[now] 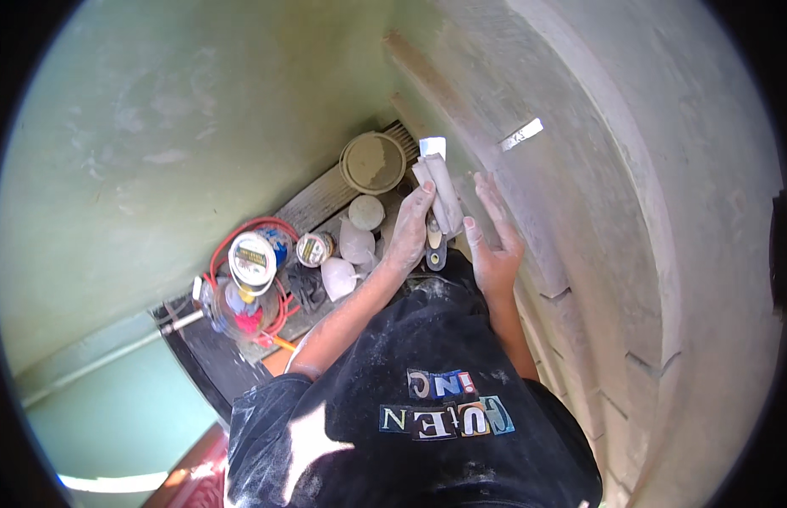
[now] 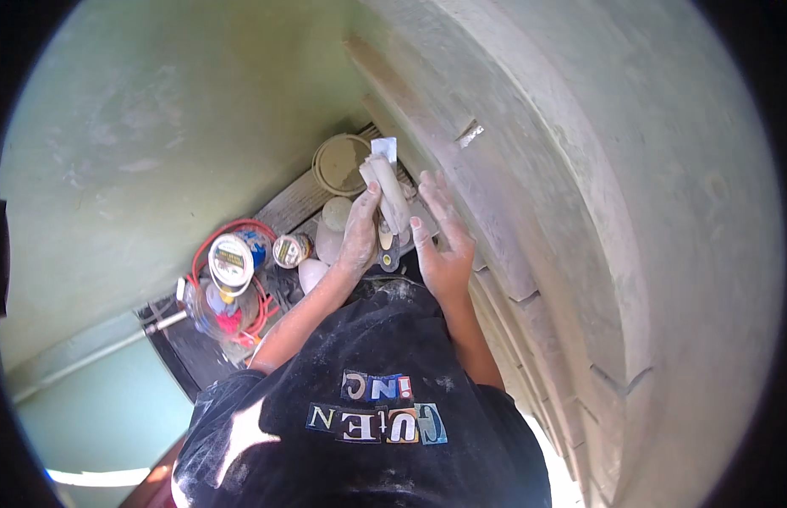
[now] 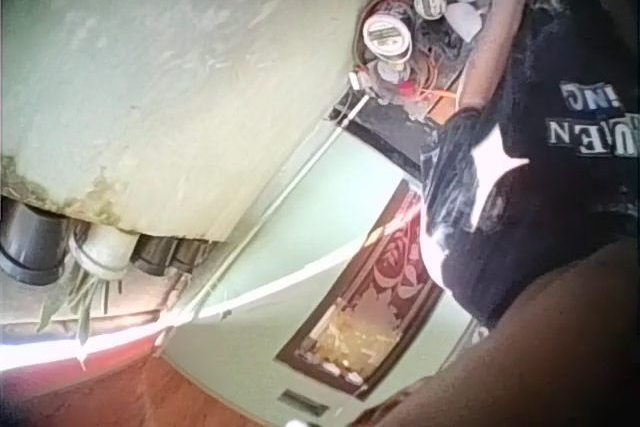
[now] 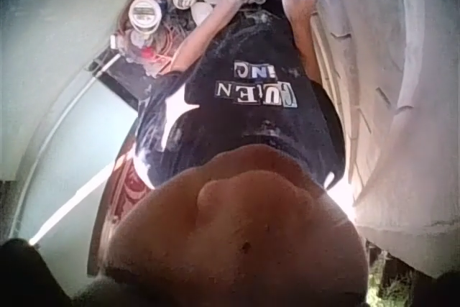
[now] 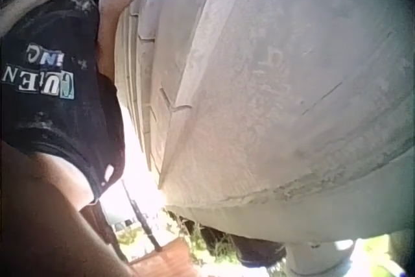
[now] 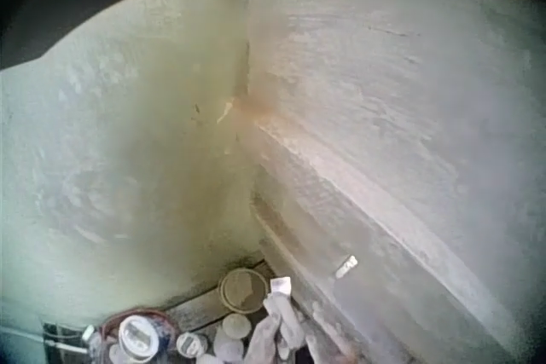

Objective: The person is applying plaster/putty to a wall and sanding it smooth.

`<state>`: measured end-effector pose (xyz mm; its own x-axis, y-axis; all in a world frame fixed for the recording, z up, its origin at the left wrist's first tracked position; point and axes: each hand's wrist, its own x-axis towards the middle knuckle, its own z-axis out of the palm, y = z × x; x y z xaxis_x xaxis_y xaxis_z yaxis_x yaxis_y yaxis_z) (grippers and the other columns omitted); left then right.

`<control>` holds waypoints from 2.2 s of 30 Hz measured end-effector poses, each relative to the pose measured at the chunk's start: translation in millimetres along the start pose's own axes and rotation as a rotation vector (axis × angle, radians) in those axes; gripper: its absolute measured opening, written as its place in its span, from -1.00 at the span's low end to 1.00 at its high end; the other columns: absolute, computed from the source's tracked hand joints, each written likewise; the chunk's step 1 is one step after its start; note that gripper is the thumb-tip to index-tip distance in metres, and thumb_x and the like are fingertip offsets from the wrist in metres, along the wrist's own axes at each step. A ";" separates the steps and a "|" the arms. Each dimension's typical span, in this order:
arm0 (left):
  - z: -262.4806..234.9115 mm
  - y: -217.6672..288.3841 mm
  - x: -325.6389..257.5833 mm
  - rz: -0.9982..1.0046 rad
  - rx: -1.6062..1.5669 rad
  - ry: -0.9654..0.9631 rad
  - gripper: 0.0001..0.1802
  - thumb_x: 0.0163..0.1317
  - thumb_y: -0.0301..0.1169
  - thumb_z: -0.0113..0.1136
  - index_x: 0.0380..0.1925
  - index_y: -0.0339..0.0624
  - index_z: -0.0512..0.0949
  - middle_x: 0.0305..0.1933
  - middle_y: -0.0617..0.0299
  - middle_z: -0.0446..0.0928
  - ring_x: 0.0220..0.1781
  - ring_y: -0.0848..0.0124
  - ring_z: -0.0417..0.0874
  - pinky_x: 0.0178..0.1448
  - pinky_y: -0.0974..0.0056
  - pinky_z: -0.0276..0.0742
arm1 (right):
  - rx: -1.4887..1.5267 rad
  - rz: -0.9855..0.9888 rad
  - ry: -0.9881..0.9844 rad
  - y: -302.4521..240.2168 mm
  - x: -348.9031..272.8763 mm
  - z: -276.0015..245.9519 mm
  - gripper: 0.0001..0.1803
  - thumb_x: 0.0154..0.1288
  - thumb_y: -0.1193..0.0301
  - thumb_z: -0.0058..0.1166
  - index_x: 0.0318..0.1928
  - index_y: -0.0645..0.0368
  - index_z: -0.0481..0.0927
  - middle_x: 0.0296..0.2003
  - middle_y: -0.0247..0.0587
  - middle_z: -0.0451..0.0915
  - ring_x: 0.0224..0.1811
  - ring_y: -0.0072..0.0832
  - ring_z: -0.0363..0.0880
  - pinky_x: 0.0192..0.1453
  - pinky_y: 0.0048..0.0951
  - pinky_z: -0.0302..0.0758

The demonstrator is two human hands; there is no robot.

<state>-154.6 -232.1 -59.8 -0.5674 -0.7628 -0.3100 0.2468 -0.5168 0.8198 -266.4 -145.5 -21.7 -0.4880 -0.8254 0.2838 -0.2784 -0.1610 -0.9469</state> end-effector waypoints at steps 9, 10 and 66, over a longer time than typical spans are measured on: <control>25.0 -5.6 -26.3 0.165 -0.097 0.125 -0.37 0.58 0.07 -0.28 0.14 -0.28 0.49 -0.16 0.23 0.56 -0.22 0.48 0.59 -0.06 0.36 0.50 | 0.450 0.545 -0.432 20.2 -18.1 -15.9 -0.15 0.34 0.59 0.19 0.52 0.37 0.01 0.40 0.01 0.29 0.41 -0.33 0.34 0.46 -0.30 0.29; 20.9 -8.8 -28.9 0.123 -0.154 0.027 -0.36 0.57 0.08 -0.27 0.19 -0.26 0.48 -0.13 0.21 0.57 -0.19 0.48 0.59 -0.03 0.36 0.51 | 0.352 0.543 -0.431 17.0 -21.4 -13.8 -0.13 0.31 0.63 0.18 0.53 0.33 0.00 0.37 -0.03 0.32 0.41 -0.34 0.32 0.44 -0.32 0.31; 179.3 -39.7 52.6 0.948 0.577 0.328 -0.35 0.43 -0.46 -0.12 0.46 -0.50 0.05 0.59 -0.29 -0.08 0.60 -0.13 0.02 0.61 0.01 -0.07 | -1.220 -0.339 0.200 34.8 -182.9 -209.9 -0.68 0.32 0.23 0.17 -0.21 0.30 0.58 -0.43 0.01 0.65 -0.55 -0.04 0.57 -0.44 -0.16 0.53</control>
<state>-335.1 -182.1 -22.4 -0.0945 -0.8572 0.5062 0.0210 0.5066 0.8619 -360.4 113.5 -74.8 -0.3302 -0.7281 0.6007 -0.9349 0.3399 -0.1019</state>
